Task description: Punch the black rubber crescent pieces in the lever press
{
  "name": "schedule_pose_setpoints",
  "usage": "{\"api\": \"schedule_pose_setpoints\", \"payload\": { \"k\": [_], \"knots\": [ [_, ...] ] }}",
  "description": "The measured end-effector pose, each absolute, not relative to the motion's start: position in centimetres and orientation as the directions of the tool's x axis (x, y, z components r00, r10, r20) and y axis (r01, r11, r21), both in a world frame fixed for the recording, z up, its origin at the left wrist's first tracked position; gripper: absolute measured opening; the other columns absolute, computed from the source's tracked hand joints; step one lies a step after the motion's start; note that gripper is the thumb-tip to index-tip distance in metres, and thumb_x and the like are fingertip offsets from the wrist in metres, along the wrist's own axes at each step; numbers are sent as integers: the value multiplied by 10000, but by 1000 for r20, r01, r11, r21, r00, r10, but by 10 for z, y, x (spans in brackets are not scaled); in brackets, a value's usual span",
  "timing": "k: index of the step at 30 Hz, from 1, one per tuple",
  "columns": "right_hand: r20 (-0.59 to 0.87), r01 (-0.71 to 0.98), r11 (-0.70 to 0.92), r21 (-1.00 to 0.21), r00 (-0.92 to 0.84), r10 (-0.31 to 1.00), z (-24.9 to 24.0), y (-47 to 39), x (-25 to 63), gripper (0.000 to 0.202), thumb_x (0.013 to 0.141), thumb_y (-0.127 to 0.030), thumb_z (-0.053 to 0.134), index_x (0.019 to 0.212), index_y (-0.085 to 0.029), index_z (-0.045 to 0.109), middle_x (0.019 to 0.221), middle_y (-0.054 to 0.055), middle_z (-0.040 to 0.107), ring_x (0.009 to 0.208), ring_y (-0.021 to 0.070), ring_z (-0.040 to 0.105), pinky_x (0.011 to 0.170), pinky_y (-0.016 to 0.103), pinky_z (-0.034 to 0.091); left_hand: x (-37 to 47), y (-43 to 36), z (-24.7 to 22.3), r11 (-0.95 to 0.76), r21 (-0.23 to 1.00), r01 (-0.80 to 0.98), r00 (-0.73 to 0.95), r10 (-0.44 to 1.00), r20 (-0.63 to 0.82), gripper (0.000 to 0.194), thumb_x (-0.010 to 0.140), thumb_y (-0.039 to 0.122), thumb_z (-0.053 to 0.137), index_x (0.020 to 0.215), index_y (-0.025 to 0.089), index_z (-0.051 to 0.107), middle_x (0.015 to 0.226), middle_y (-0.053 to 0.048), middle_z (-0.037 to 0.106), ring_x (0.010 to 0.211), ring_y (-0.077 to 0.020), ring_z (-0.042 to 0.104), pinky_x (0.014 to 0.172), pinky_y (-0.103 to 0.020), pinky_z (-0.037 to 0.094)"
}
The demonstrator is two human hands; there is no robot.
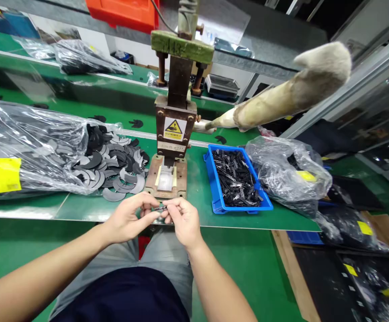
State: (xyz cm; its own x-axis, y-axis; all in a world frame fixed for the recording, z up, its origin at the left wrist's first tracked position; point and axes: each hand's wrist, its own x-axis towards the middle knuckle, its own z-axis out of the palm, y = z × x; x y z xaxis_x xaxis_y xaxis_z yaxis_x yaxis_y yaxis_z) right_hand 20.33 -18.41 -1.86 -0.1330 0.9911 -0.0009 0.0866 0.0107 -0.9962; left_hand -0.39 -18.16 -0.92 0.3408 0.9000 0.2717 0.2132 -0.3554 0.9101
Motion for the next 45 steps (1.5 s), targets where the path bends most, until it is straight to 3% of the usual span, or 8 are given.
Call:
{"api": "schedule_pose_setpoints", "payload": {
  "k": [6,9,15,19,22,26,31,45],
  "knots": [
    [67,205,120,-971,-249,966,-7,-183,207,189,934,-522,647,1018,-434,792,842,-12,763,717,222,715,707,431,627,2,-172,-11,233,968,-99,499,853,-154,360,904,486,773,903,194,563,713,28,610,599,-103,558,583,-243,486],
    [126,266,213,-940,-311,942,2,-181,209,174,916,-464,681,1048,-488,792,868,-29,759,792,245,722,829,479,620,3,-165,-15,347,917,-196,557,809,-187,435,816,460,870,916,193,542,723,45,595,604,-90,565,590,-229,479],
    [316,322,307,-895,-26,949,36,-152,238,261,960,-446,626,1194,-388,726,1006,17,733,903,222,690,907,449,596,-9,-127,-28,87,985,-146,395,918,-22,448,905,495,768,1198,180,643,822,11,641,696,-135,657,696,-291,544],
    [665,254,615,-746,228,711,107,-122,253,265,991,-452,579,1194,-312,676,1014,51,661,955,202,682,914,423,582,-16,-85,-35,-195,972,132,174,970,171,264,967,432,684,1042,179,662,918,-43,716,831,-178,703,791,-318,561],
    [863,181,848,-499,194,466,173,-113,245,428,997,-622,512,1254,-306,646,1204,83,638,1112,242,693,985,473,586,-17,-61,-38,-420,757,500,228,908,352,183,1002,361,634,997,196,716,1022,-61,758,942,-207,702,898,-349,544],
    [921,64,922,-382,108,375,214,-113,229,481,872,-690,691,1075,-255,720,932,44,646,854,220,683,835,439,627,-13,-46,-38,-598,477,644,423,798,429,189,1018,259,576,1048,223,759,1087,-72,769,1055,-245,700,957,-372,543],
    [930,57,930,-362,83,357,180,-118,227,212,862,-403,788,911,-214,706,734,-5,640,618,156,598,628,368,545,-13,-40,-34,-649,412,640,511,759,403,212,1006,221,563,1042,220,772,1085,-75,773,1048,-247,704,967,-385,553],
    [947,324,894,-309,16,322,58,-147,235,186,834,-218,697,680,-227,593,674,-38,638,758,192,681,998,615,556,-60,-34,-9,-552,418,721,482,834,269,305,1017,251,528,1231,213,742,1256,-77,766,1191,-249,677,1085,-392,512]
  ]
}}
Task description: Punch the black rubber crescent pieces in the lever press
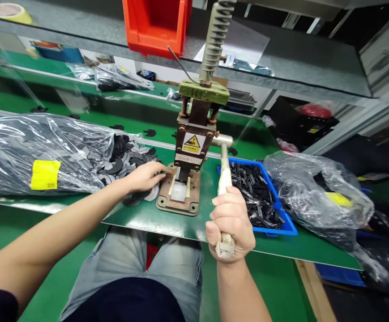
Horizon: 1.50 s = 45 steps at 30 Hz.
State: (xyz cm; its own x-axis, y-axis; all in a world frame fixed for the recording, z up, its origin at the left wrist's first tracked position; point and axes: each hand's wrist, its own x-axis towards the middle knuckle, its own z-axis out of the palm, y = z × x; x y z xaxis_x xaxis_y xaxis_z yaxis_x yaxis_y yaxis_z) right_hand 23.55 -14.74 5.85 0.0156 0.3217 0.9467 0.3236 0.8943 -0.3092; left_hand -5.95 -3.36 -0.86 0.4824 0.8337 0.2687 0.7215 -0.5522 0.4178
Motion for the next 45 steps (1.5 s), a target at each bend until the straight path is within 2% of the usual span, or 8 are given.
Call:
{"api": "schedule_pose_setpoints", "payload": {
  "k": [7,15,21,26,28,32,40,45],
  "knots": [
    [955,340,894,-292,59,290,59,-142,232,216,820,-212,696,665,-223,545,661,-54,633,726,172,672,956,602,575,-136,-40,11,-538,195,820,545,838,24,242,899,387,722,1074,226,765,1117,-75,751,1087,-281,655,995,-403,487],
    [952,346,887,-306,82,296,55,-142,232,259,839,-260,715,643,-227,548,649,-49,635,725,177,679,948,611,574,-84,-95,-21,-458,87,885,454,889,64,467,858,610,748,1035,180,708,1208,-148,662,1132,-350,578,931,-482,451],
    [950,359,880,-311,96,297,55,-142,231,263,842,-290,707,641,-234,546,642,-57,630,705,170,674,938,603,591,-74,-95,-33,-314,181,932,309,949,53,381,832,506,796,977,193,635,1234,-141,637,1161,-346,552,916,-472,420],
    [951,343,888,-307,97,292,55,-141,230,220,818,-246,697,657,-236,548,648,-60,629,727,169,669,960,591,573,-70,-102,-27,-383,208,900,375,924,78,49,927,228,609,966,200,609,1026,-118,682,1063,-326,588,880,-474,415],
    [952,329,894,-304,75,296,56,-142,230,188,792,-211,695,667,-236,557,654,-53,631,738,175,670,967,588,566,-72,-103,-21,-416,264,870,402,909,108,69,942,184,547,975,207,603,953,-93,673,976,-293,611,857,-447,438],
    [948,323,892,-316,72,310,58,-144,230,177,793,-196,686,677,-238,559,659,-50,629,750,182,670,987,591,557,-82,-98,-6,-436,402,805,393,900,188,114,996,249,524,1057,227,618,1018,-63,649,874,-221,632,789,-354,497],
    [946,319,891,-323,75,317,58,-145,230,178,794,-203,692,681,-236,558,651,-50,618,743,183,671,1006,558,562,-70,-80,5,-487,375,789,457,873,174,154,977,220,563,1049,224,699,998,-64,660,916,-225,669,834,-330,537],
    [951,318,897,-306,55,305,59,-144,231,173,806,-195,683,692,-231,558,658,-44,612,749,193,671,1007,562,551,-44,-67,-7,-433,588,683,386,898,211,166,954,282,633,1046,232,763,971,-43,715,861,-194,687,819,-308,542]
  ]
}}
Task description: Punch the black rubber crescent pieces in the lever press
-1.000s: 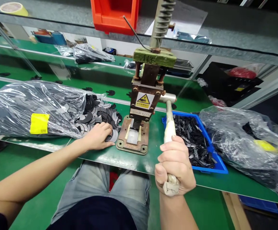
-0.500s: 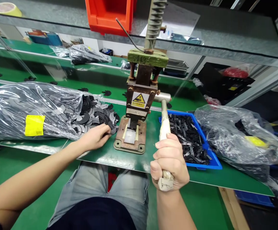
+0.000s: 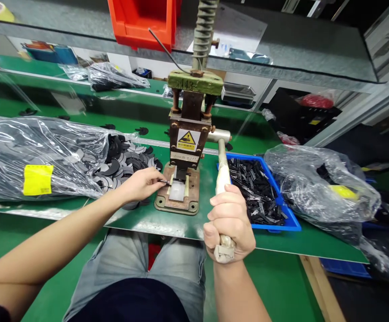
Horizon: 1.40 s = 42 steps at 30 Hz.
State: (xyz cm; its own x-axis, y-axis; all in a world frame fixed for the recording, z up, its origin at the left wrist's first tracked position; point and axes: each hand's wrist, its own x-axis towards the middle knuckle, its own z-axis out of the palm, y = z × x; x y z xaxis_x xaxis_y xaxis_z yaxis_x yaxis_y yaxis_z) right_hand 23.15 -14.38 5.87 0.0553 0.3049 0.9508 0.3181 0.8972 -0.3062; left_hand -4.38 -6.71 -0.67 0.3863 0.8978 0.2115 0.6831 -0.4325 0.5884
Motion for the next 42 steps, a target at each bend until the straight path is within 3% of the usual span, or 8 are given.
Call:
{"api": "schedule_pose_setpoints", "payload": {
  "k": [5,8,16,22,30,37,42],
  "knots": [
    [943,329,885,-331,79,323,58,-146,230,211,840,-256,697,682,-233,559,659,-51,619,736,186,661,987,575,562,-25,-53,-31,-76,896,437,205,979,-16,254,914,455,726,983,221,657,765,6,712,669,-165,681,632,-273,535],
    [936,325,879,-349,86,340,57,-147,230,242,863,-283,699,674,-234,557,661,-50,620,745,182,668,999,583,568,-25,-48,-37,50,971,234,263,958,-113,331,883,480,771,952,213,588,687,18,688,601,-147,677,596,-263,555],
    [946,313,893,-323,92,310,57,-145,229,243,877,-283,693,678,-238,561,652,-46,605,729,185,659,973,598,570,-41,-54,-24,114,969,219,403,894,-197,451,885,587,769,901,199,539,595,8,702,493,-128,668,500,-205,505],
    [943,306,892,-332,89,320,56,-146,229,233,876,-275,688,678,-228,576,666,-40,622,748,186,667,980,602,563,-36,-48,-19,263,956,133,321,901,-292,508,842,611,802,844,202,499,581,-9,706,465,-122,657,489,-198,513],
    [946,325,889,-324,82,315,56,-146,230,247,888,-313,687,680,-244,574,653,-47,620,731,190,664,964,601,579,-14,-20,-24,176,923,341,380,873,-306,470,873,621,743,776,209,536,460,41,584,355,-85,464,405,-189,304],
    [936,340,872,-352,124,330,56,-146,226,287,901,-328,689,673,-240,539,657,-55,587,740,170,649,983,582,570,-11,-8,-25,173,892,418,348,876,-333,422,867,524,753,667,211,554,410,52,481,361,-90,379,432,-235,215],
    [944,343,880,-328,140,297,54,-143,224,282,885,-323,695,668,-242,535,627,-53,581,711,172,635,947,576,566,-4,-9,-17,236,867,439,281,880,-382,347,837,449,794,682,197,614,396,42,483,347,-100,371,414,-246,177]
  ]
}}
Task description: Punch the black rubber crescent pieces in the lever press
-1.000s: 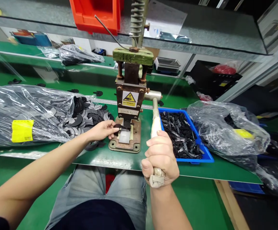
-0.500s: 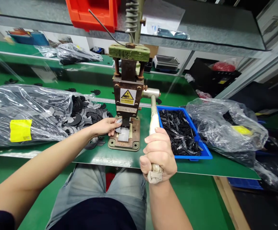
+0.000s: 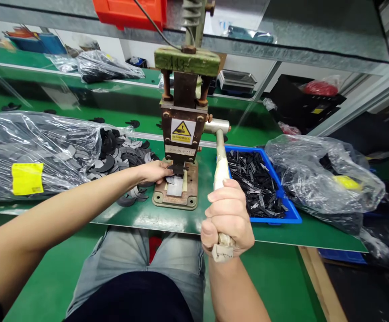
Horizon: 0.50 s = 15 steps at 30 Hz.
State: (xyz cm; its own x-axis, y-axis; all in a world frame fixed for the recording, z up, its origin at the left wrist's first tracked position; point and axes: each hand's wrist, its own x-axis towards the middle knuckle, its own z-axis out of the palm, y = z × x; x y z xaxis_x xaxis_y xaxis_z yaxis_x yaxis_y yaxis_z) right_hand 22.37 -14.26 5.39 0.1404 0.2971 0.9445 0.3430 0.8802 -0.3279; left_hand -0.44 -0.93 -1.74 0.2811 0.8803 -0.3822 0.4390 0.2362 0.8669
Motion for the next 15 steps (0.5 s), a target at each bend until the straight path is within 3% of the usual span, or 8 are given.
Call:
{"api": "schedule_pose_setpoints", "payload": {
  "k": [7,12,15],
  "knots": [
    [952,315,899,-305,129,277,57,-141,224,250,848,-244,689,660,-227,526,639,-50,595,721,174,645,957,574,546,3,-23,-4,230,885,404,286,888,-361,248,862,374,769,764,187,638,499,42,518,378,-102,423,412,-231,263],
    [962,318,908,-274,88,259,55,-139,229,272,851,-267,707,650,-226,528,643,-45,610,740,169,675,980,555,565,-38,-35,20,-147,934,325,568,821,-68,245,923,384,684,1055,178,698,791,-2,658,691,-143,618,653,-247,495],
    [965,313,913,-261,114,237,53,-136,229,311,857,-296,717,634,-222,512,647,-58,612,739,151,679,974,537,571,-83,-51,37,-317,814,486,528,849,16,309,960,405,632,1173,189,695,952,-31,688,830,-166,640,770,-285,522]
  ]
}}
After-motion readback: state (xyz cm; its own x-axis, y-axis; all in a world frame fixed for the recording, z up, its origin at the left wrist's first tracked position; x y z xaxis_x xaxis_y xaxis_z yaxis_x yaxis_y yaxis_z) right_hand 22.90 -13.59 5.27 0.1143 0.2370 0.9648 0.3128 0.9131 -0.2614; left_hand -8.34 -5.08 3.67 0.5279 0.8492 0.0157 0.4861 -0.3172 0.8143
